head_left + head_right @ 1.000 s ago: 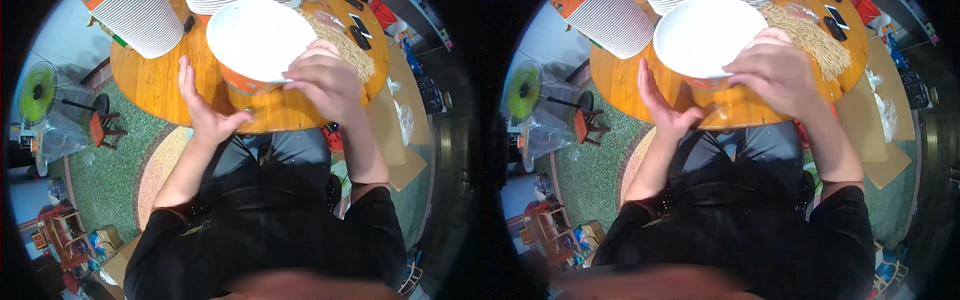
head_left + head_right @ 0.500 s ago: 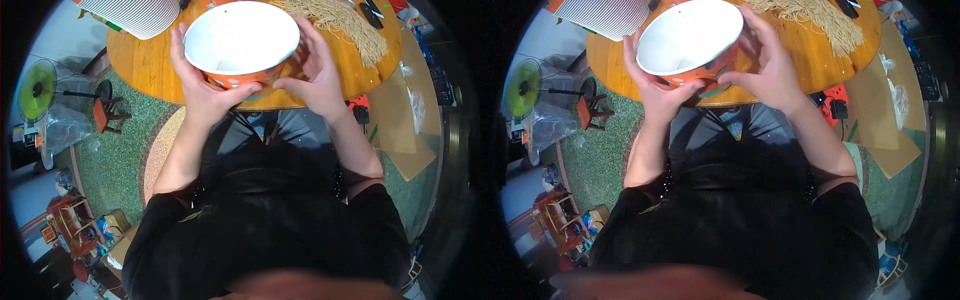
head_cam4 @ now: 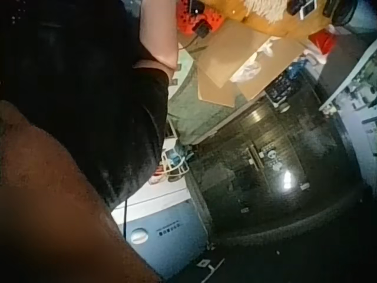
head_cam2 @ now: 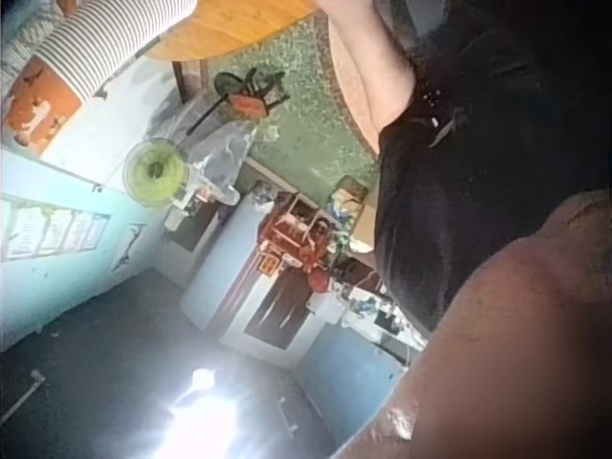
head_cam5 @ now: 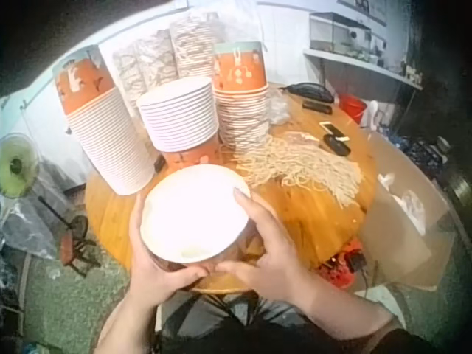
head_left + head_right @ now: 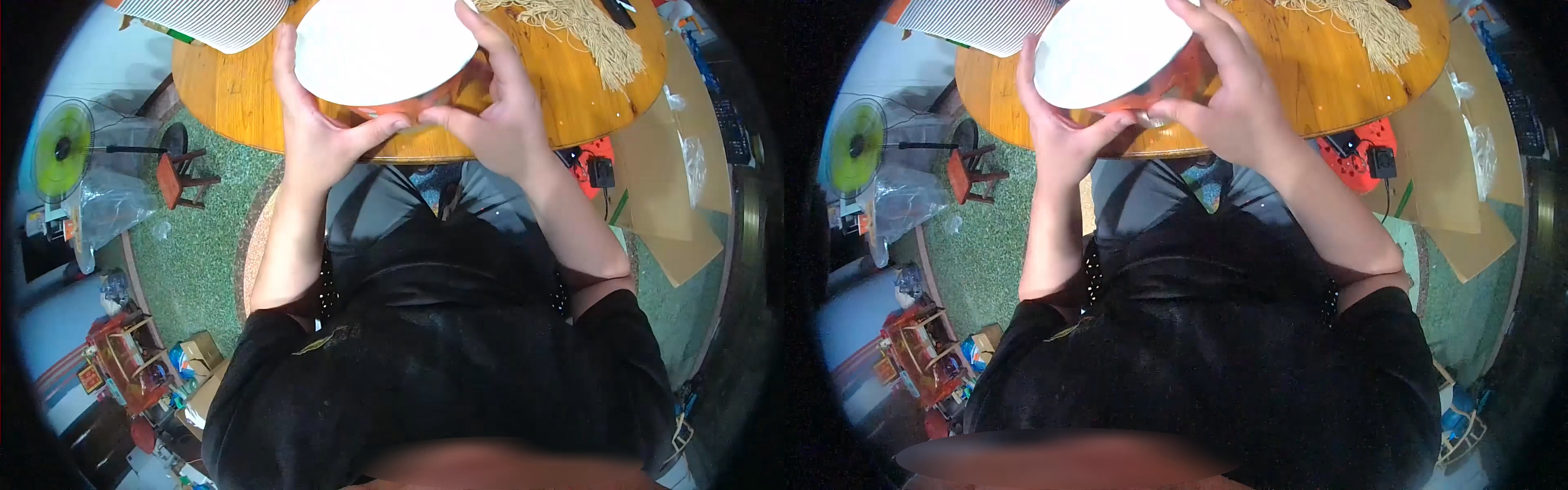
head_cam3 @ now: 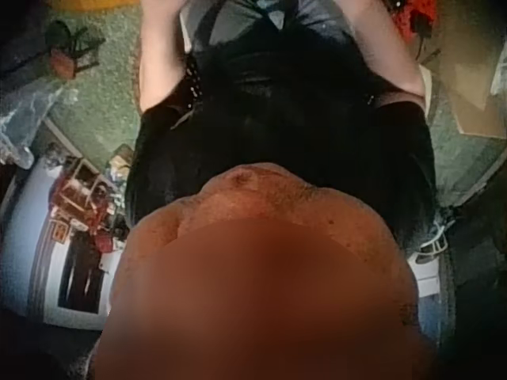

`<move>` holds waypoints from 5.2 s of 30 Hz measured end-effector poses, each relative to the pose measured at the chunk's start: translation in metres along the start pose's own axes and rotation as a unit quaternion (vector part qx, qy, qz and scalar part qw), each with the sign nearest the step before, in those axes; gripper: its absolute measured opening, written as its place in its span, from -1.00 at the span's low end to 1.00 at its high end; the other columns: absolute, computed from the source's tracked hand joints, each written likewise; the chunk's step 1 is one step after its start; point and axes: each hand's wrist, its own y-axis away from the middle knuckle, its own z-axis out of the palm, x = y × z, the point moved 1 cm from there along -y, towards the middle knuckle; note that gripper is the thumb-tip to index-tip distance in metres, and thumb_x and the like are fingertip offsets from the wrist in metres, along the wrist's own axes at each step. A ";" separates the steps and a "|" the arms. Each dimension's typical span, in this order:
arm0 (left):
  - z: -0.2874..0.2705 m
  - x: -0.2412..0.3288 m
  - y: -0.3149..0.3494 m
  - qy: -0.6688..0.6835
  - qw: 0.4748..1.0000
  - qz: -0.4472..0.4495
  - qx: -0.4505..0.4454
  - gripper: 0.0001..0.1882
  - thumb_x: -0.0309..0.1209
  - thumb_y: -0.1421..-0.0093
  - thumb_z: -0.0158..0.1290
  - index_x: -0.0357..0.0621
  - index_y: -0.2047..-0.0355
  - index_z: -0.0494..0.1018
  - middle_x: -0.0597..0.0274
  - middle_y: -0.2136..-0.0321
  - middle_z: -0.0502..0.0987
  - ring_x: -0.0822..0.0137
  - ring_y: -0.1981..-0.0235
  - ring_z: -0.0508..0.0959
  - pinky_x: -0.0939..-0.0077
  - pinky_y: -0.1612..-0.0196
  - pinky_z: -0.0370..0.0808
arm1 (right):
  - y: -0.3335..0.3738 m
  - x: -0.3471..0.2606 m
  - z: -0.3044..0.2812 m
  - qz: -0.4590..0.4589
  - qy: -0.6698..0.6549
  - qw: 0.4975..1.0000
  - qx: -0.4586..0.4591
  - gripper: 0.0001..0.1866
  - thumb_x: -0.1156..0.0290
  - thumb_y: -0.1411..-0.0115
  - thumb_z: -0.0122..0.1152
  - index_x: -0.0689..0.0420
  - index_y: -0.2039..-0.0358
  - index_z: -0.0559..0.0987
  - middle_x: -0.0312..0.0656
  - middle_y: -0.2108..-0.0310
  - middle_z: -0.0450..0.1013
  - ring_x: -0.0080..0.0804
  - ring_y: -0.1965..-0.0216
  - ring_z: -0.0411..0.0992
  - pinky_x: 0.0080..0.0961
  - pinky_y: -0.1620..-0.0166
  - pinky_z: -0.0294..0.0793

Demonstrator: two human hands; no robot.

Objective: Threading and securing string handles into pre-punched holes on decorative paper buckets.

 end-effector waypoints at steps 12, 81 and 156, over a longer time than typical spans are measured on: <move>0.000 0.083 -0.038 -0.315 0.926 0.115 -0.173 -0.66 -0.51 0.03 0.34 -0.16 0.22 0.54 0.16 0.26 0.60 0.05 0.14 0.57 0.25 0.00 0.44 | -0.006 0.004 0.005 0.045 -0.133 0.990 0.015 0.10 0.64 -0.01 0.49 0.20 -0.49 0.03 0.14 -0.40 0.12 -0.02 -0.39 0.20 -0.18 -0.35 0.29; 0.016 0.065 -0.024 -0.389 0.901 0.166 -0.097 -0.61 -0.52 -0.08 0.35 -0.07 0.06 0.57 0.21 0.19 0.64 0.16 0.09 0.61 0.25 -0.09 0.37 | -0.075 0.113 -0.107 0.051 0.392 0.915 -0.079 -0.85 0.40 -0.10 0.36 0.21 0.36 0.67 0.04 0.32 0.60 0.03 0.19 0.56 -0.15 0.07 0.53; -0.037 0.134 0.069 0.312 0.926 0.188 0.096 -0.73 -0.16 -0.36 0.17 -0.08 0.20 0.45 0.18 0.24 0.59 0.32 0.50 0.63 0.51 0.63 0.60 | -0.075 0.179 -0.108 0.031 0.264 0.961 -0.070 -0.90 0.43 -0.15 0.35 0.19 0.38 0.69 0.03 0.36 0.63 -0.01 0.27 0.60 -0.19 0.17 0.56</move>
